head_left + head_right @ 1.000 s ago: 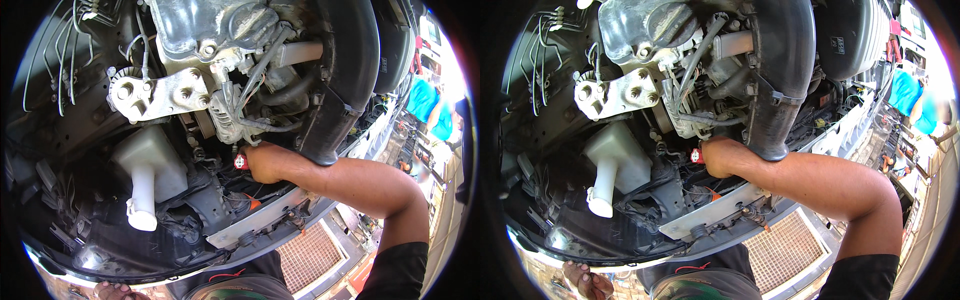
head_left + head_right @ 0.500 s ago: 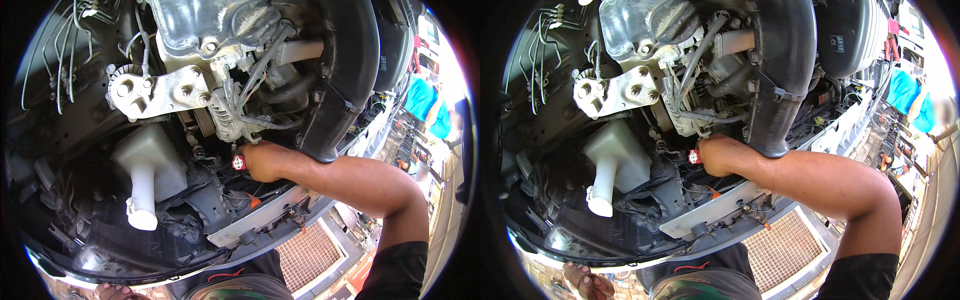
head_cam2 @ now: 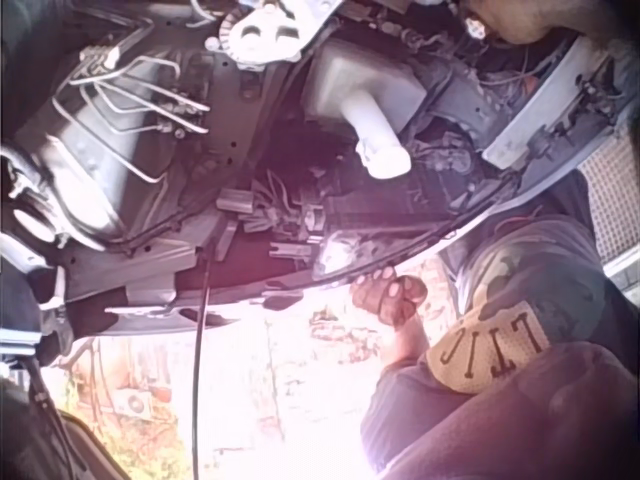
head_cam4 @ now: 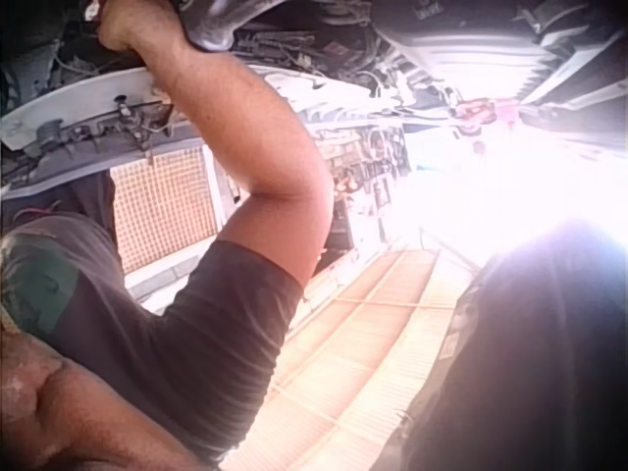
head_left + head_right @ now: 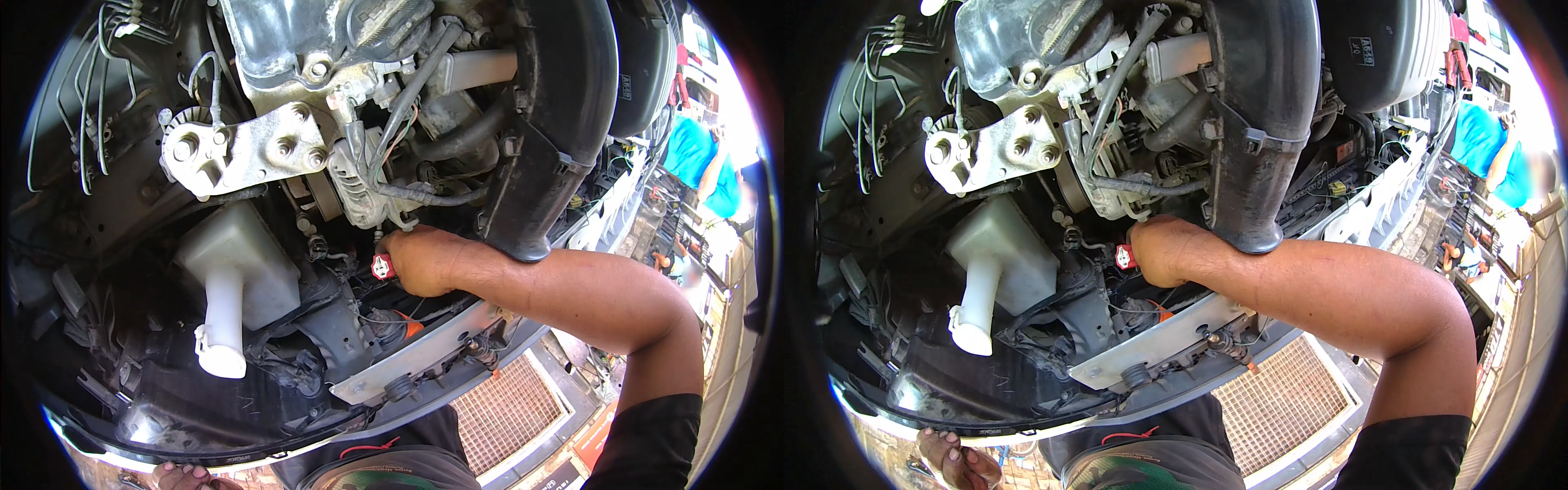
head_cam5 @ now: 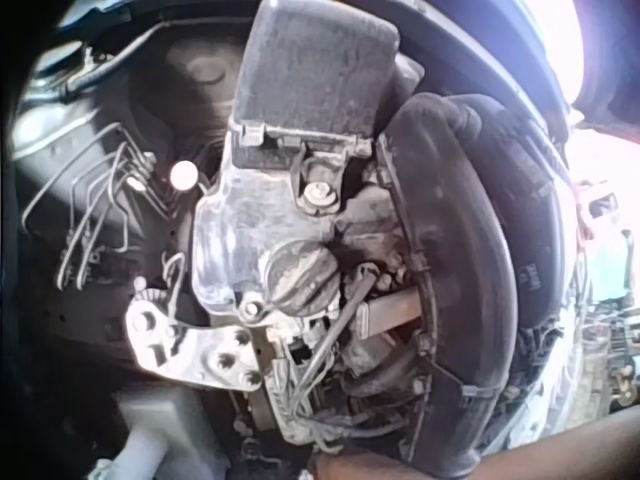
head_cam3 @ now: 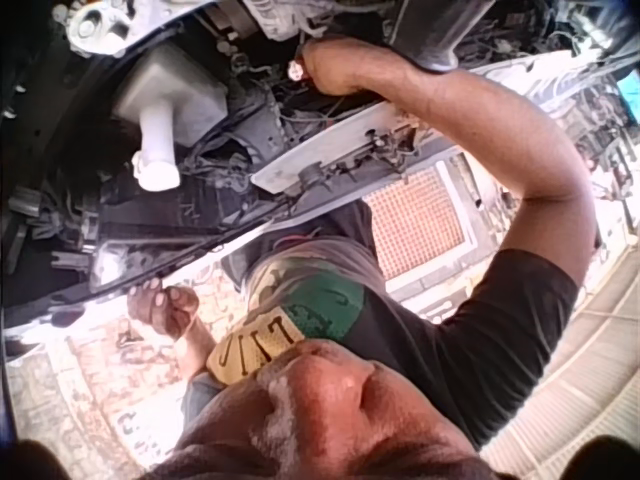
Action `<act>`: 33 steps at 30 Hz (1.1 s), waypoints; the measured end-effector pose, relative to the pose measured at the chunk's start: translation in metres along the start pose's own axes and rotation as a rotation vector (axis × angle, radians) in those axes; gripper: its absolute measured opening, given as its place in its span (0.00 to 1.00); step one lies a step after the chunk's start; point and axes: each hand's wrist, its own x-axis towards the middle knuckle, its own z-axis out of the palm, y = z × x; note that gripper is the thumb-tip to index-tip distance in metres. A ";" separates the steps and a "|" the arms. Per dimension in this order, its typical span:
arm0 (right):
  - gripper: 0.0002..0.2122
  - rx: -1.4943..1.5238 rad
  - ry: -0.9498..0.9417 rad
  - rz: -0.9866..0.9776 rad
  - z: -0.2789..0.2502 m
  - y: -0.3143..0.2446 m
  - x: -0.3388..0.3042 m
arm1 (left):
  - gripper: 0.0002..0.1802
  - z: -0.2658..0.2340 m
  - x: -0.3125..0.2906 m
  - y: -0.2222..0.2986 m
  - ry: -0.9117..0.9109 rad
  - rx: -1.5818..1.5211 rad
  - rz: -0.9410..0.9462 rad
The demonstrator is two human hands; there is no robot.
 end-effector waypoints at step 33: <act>0.25 0.024 0.160 -0.005 0.005 0.012 0.002 | 0.13 -0.001 -0.016 -0.014 0.025 -0.094 0.084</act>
